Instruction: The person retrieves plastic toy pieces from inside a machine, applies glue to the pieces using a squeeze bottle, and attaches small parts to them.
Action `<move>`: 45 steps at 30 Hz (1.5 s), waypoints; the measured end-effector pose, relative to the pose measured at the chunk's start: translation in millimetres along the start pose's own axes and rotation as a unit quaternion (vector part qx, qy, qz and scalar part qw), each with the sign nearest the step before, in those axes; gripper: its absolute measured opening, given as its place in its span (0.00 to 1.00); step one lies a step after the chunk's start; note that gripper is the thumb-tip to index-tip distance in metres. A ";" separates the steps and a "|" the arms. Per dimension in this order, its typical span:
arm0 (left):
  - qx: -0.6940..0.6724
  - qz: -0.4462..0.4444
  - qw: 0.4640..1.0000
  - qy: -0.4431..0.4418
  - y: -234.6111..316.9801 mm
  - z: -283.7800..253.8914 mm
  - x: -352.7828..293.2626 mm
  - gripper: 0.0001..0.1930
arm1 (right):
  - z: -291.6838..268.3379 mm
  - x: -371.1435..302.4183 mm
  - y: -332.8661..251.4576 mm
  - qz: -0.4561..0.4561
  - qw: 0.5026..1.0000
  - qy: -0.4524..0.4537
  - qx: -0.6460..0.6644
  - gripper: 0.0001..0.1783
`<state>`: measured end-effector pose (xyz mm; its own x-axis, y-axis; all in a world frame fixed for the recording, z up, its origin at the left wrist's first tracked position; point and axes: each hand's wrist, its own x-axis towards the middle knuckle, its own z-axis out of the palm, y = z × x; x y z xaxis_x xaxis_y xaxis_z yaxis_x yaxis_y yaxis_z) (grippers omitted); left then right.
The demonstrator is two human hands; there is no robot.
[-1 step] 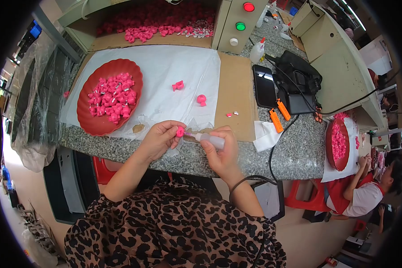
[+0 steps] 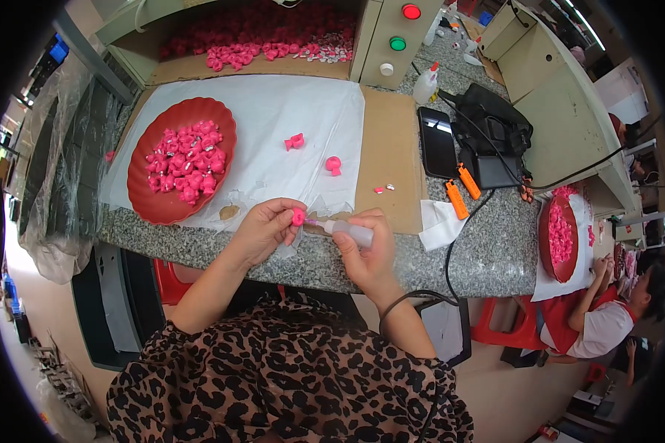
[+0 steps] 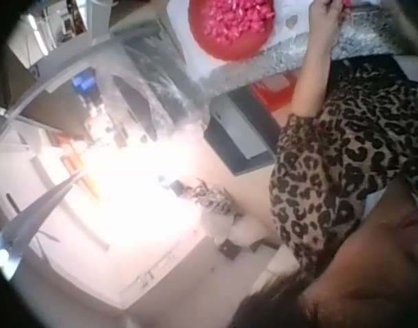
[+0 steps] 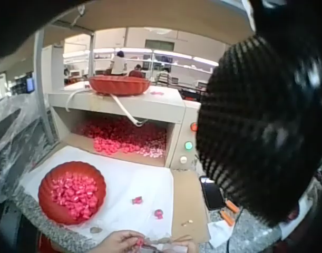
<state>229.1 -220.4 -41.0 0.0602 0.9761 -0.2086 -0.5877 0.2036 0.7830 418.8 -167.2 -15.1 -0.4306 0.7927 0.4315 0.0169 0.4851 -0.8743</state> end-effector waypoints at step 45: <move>0.141 0.293 0.944 0.052 -22.1 4.8 0.6 0.13 | 20.7 -22.2 7.8 0.009 0.995 0.085 0.042 0.13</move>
<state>246.0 -223.9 -55.6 -0.2963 0.9181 0.2633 -0.2573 -0.3422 0.9037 409.9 -188.6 -36.1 -0.2713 0.8557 0.4406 -0.0563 0.4429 -0.8948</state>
